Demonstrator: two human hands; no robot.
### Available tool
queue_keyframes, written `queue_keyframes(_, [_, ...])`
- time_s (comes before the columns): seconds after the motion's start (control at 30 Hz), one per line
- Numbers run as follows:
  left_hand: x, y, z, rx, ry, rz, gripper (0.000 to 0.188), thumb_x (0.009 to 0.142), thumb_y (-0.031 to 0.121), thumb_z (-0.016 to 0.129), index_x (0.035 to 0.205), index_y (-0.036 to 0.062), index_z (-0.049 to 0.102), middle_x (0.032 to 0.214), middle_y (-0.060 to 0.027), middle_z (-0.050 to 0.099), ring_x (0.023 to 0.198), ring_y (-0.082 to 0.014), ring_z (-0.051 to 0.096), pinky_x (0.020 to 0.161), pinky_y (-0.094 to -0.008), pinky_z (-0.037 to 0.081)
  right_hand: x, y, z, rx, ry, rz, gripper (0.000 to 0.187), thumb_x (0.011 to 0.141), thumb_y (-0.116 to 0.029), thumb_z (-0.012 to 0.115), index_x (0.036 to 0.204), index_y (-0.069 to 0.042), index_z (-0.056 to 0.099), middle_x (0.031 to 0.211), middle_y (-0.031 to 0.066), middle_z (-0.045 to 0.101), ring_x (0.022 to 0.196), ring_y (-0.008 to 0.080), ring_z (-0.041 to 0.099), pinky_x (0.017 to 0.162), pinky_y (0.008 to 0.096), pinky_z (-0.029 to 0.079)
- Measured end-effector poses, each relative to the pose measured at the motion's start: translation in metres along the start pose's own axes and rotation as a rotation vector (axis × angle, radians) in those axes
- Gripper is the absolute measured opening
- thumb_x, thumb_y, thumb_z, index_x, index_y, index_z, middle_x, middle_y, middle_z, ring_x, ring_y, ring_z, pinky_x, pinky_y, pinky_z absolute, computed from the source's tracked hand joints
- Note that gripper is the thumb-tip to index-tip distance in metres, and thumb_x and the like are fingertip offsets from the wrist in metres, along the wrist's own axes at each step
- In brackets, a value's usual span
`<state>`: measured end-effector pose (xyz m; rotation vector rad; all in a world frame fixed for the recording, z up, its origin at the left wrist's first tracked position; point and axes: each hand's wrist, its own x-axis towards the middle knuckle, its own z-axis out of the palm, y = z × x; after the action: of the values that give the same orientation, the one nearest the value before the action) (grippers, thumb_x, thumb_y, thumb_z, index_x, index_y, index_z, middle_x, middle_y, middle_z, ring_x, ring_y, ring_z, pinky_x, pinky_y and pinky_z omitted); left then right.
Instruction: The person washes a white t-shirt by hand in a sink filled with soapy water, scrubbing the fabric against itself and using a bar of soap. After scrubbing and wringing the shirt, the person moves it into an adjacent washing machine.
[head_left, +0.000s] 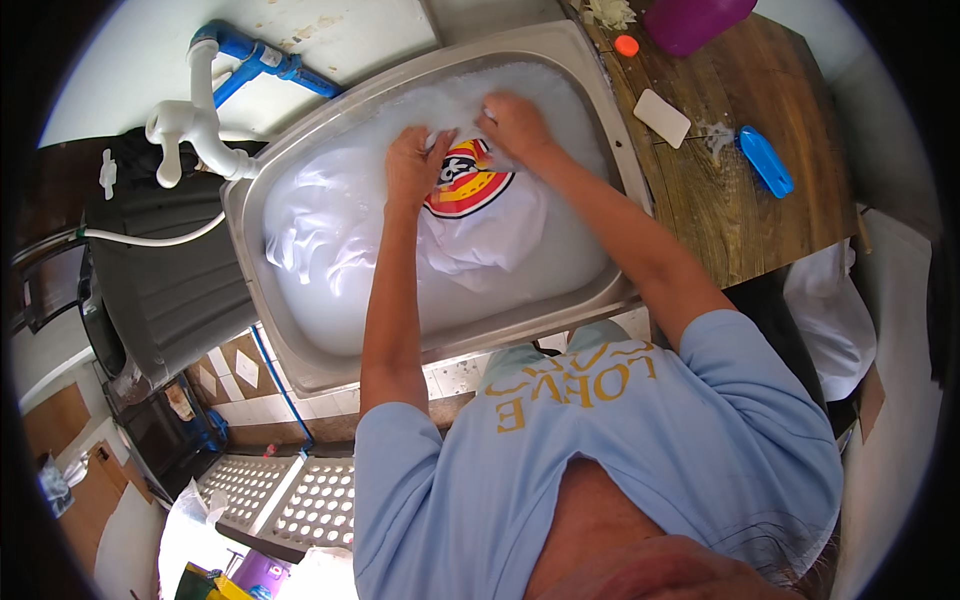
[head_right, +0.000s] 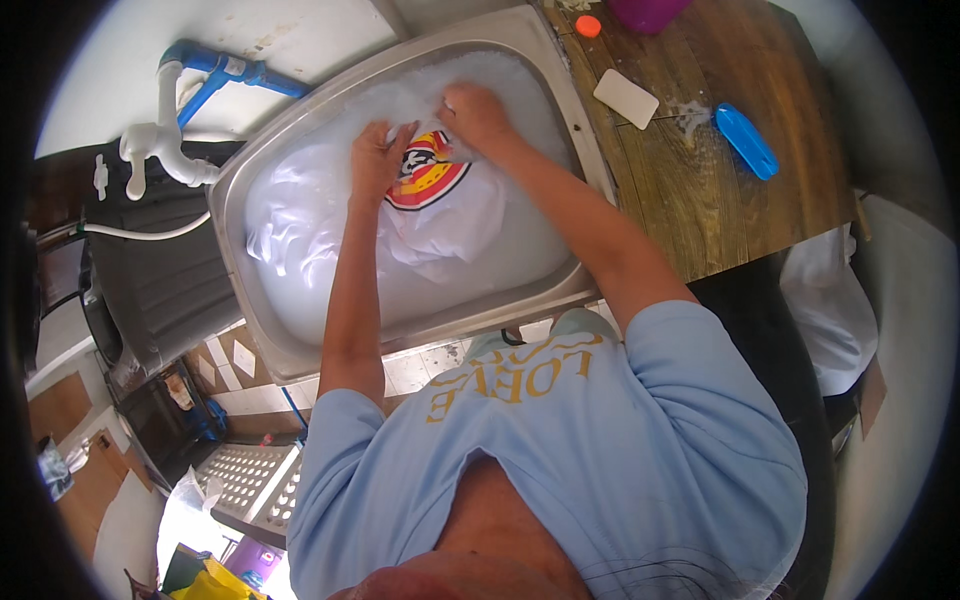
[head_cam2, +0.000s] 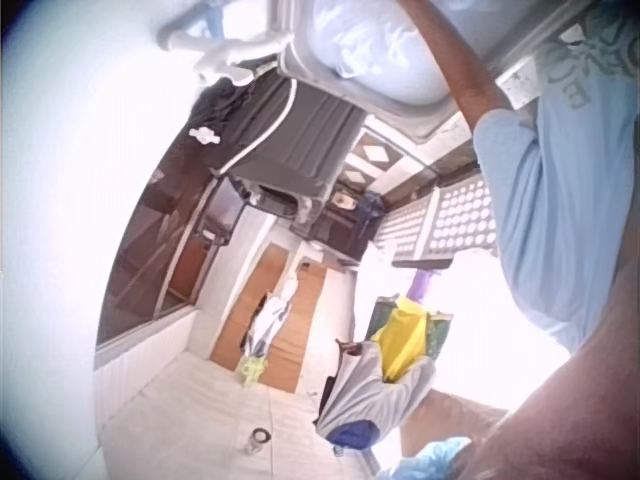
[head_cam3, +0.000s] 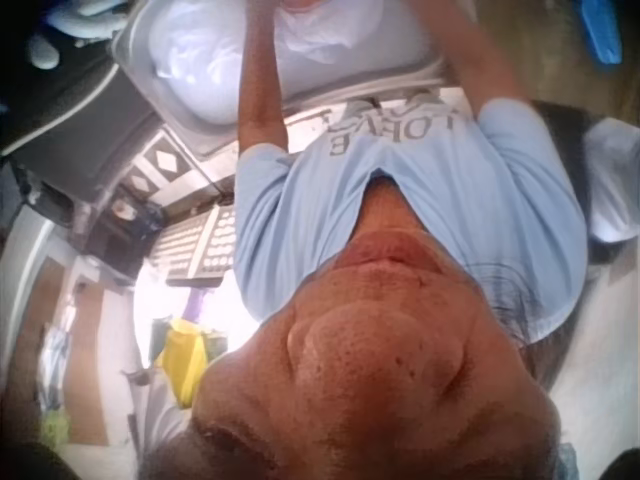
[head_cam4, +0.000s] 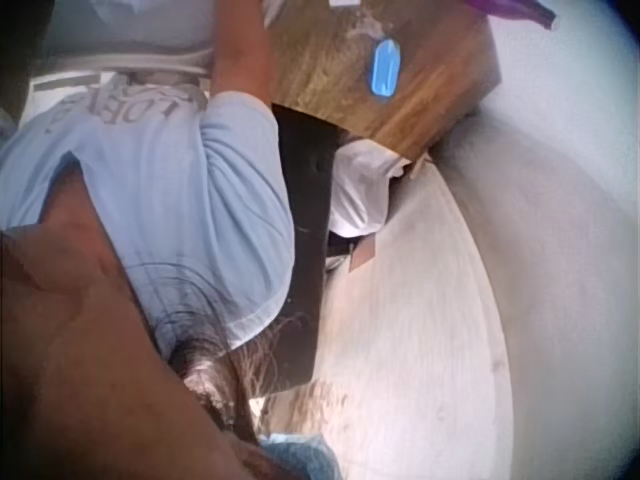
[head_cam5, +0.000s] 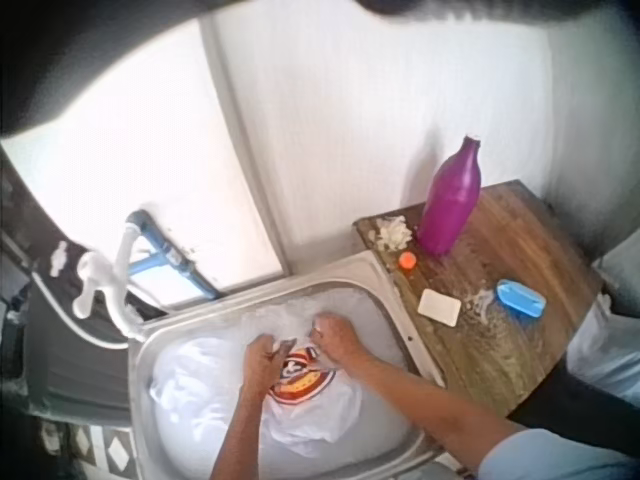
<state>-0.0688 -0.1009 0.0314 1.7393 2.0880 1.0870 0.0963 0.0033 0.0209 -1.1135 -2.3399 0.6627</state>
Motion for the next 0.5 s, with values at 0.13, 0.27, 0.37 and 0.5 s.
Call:
queue_keyframes(0.13, [-0.007, -0.035, 0.019, 0.169, -0.091, -0.077, 0.019, 0.084, 0.023, 0.066, 0.083, 0.0036, 0.065, 0.08, -0.0177, 0.063, 0.074, -0.0307, 0.062, 0.066, -0.0353, 0.048, 0.0, 0.031, 0.039, 0.08, 0.014, 0.003, 0.019, 0.078, -0.021, 0.065, 0.089, -0.005, 0.061, 0.086, 0.02, 0.06, 0.078, 0.036, 0.06, 0.071, 0.0452, 0.048])
queue_keyframes(0.27, [0.007, -0.018, -0.001, -0.808, -0.039, -0.525, 0.024, 0.089, 0.026, 0.061, 0.089, 0.0038, 0.068, 0.088, -0.0136, 0.068, 0.083, -0.0252, 0.064, 0.076, -0.0344, 0.051, 0.016, 0.003, -0.012, 1.31, -0.111, 0.67, 0.027, 0.08, -0.027, 0.066, 0.099, -0.007, 0.061, 0.09, 0.0135, 0.064, 0.079, 0.0331, 0.062, 0.08, 0.0422, 0.05])
queue_keyframes(0.37, [0.034, 0.037, -0.018, -1.337, 0.002, -0.393, 0.043, 0.095, 0.04, 0.05, 0.094, 0.0, 0.065, 0.093, -0.0097, 0.066, 0.084, -0.0195, 0.063, 0.078, -0.0347, 0.052, 0.023, -0.005, -0.013, 1.858, -0.249, 0.836, 0.034, 0.081, -0.03, 0.069, 0.105, -0.007, 0.06, 0.103, 0.0059, 0.064, 0.094, 0.0223, 0.062, 0.089, 0.0387, 0.049])
queue_keyframes(0.5, [0.026, 0.116, 0.023, -0.936, 0.029, -0.023, 0.036, 0.087, 0.036, 0.06, 0.075, 0.002, 0.063, 0.079, -0.0088, 0.065, 0.068, -0.0168, 0.059, 0.063, -0.0296, 0.047, 0.004, -0.016, 0.015, 1.571, -0.148, 0.287, 0.041, 0.086, -0.027, 0.062, 0.119, -0.006, 0.055, 0.118, 0.0057, 0.059, 0.11, 0.0148, 0.055, 0.096, 0.0302, 0.043])
